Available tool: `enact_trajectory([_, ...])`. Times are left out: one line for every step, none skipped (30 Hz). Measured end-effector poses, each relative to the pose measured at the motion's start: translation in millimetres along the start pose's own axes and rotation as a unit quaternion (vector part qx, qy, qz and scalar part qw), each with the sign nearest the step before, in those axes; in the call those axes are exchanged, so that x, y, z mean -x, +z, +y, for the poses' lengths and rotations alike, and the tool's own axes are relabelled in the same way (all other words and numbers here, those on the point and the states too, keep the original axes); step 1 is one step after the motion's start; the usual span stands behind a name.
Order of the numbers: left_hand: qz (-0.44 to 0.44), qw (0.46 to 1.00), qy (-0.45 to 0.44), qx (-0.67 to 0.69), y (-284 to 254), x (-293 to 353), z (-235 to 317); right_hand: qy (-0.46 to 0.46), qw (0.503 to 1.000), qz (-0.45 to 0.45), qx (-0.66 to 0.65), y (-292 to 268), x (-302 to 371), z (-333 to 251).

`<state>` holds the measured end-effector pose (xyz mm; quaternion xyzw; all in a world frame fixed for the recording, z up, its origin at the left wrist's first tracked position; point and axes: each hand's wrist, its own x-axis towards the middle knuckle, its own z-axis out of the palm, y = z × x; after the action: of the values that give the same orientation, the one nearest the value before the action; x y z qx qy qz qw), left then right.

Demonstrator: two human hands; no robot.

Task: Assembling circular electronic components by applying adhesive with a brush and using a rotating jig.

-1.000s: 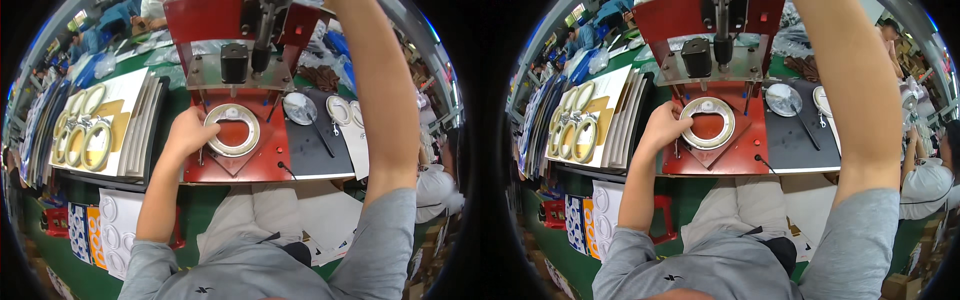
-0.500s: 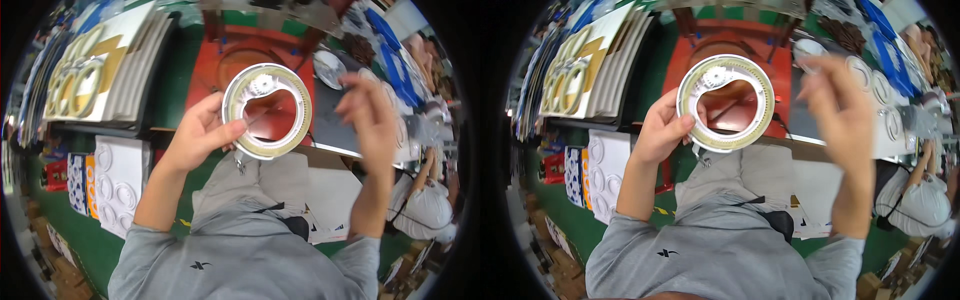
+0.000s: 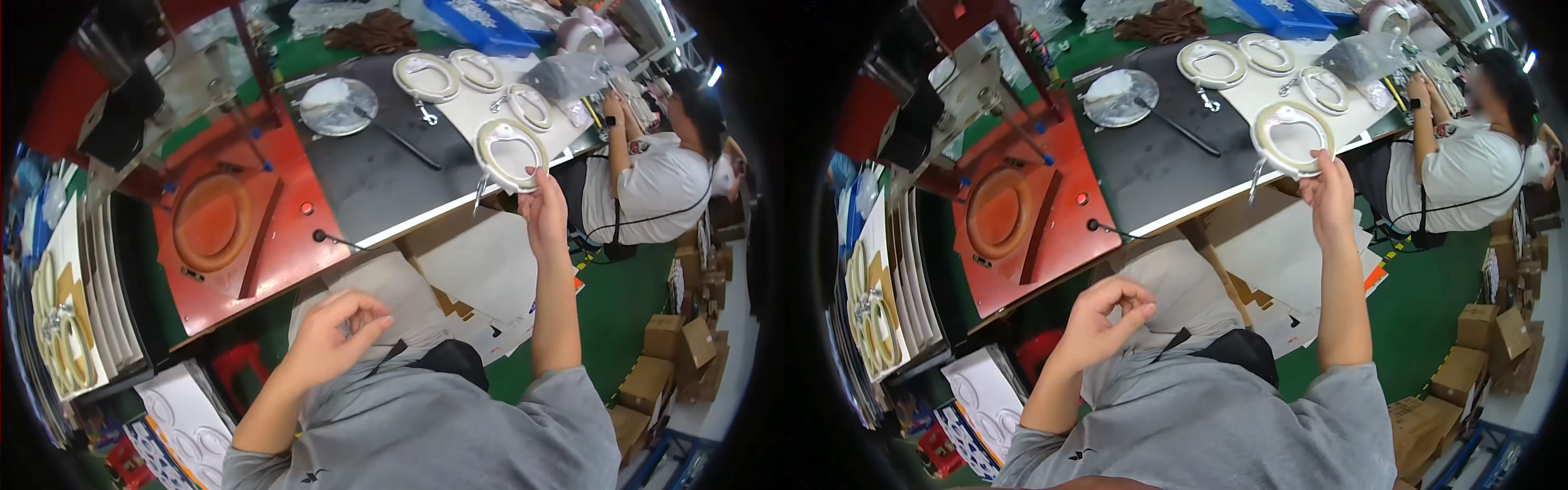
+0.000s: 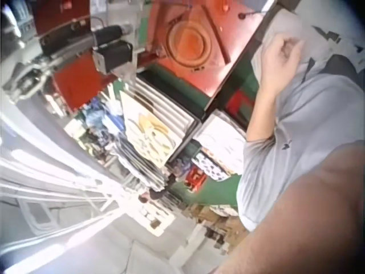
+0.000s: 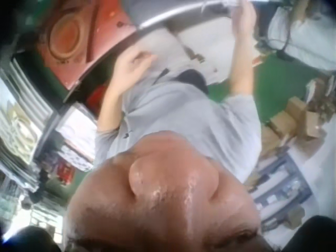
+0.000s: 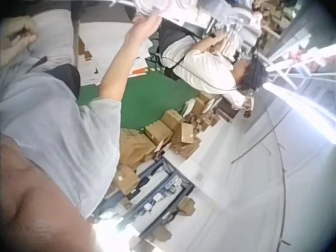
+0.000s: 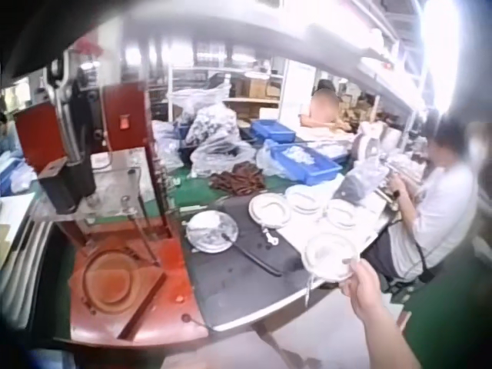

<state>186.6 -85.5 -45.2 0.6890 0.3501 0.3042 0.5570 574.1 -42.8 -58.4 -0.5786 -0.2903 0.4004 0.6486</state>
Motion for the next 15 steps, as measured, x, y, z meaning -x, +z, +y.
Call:
enact_trajectory([-0.006,1.000,-0.010,-0.017,2,3,-5,-0.009,1.000,0.006,-0.001,-17,-17,2])
enact_trajectory([-0.012,1.000,-0.002,-0.016,4,7,-11,0.029,0.998,0.049,0.029,-33,-33,3])
enact_trajectory([-0.001,0.999,-0.033,-0.012,6,12,-18,0.070,0.992,0.089,0.056,-42,-47,8])
enact_trajectory([0.012,0.998,-0.068,-0.008,5,20,-25,0.089,0.991,0.090,0.048,-41,-56,9])
enact_trajectory([0.025,0.996,-0.087,0.003,3,26,-33,0.087,0.991,0.091,0.048,-43,-64,8])
enact_trajectory([0.028,0.996,-0.090,0.004,0,31,-42,0.104,0.987,0.070,0.099,-39,-69,6])
enact_trajectory([0.053,0.993,-0.106,0.011,-3,40,-50,0.124,0.980,0.044,0.150,-32,-74,7])
enact_trajectory([0.080,0.989,-0.123,0.018,-6,48,-59,0.092,0.968,0.035,0.232,-30,-79,4])
enact_trajectory([0.088,0.983,-0.161,0.030,-12,57,-71,0.000,0.940,0.085,0.329,-22,-77,8])
enact_trajectory([0.110,0.978,-0.171,0.036,-15,70,-81,-0.042,0.887,0.101,0.448,-9,-71,5])
enact_trajectory([0.134,0.973,-0.183,0.043,-19,79,-91,-0.071,0.862,0.087,0.494,-13,-81,10])
enact_trajectory([0.147,0.969,-0.193,0.042,-24,93,-98,-0.048,0.873,0.052,0.483,-8,-77,7])
enact_trajectory([0.166,0.964,-0.203,0.042,-27,102,-102,-0.071,0.869,-0.001,0.489,-12,-72,5])
enact_trajectory([0.170,0.960,-0.220,0.033,-31,100,-104,-0.390,0.710,-0.045,0.585,-85,-97,28])
enact_trajectory([0.219,0.937,-0.269,0.036,-39,126,-108,-0.157,0.877,0.069,0.448,10,-39,18])
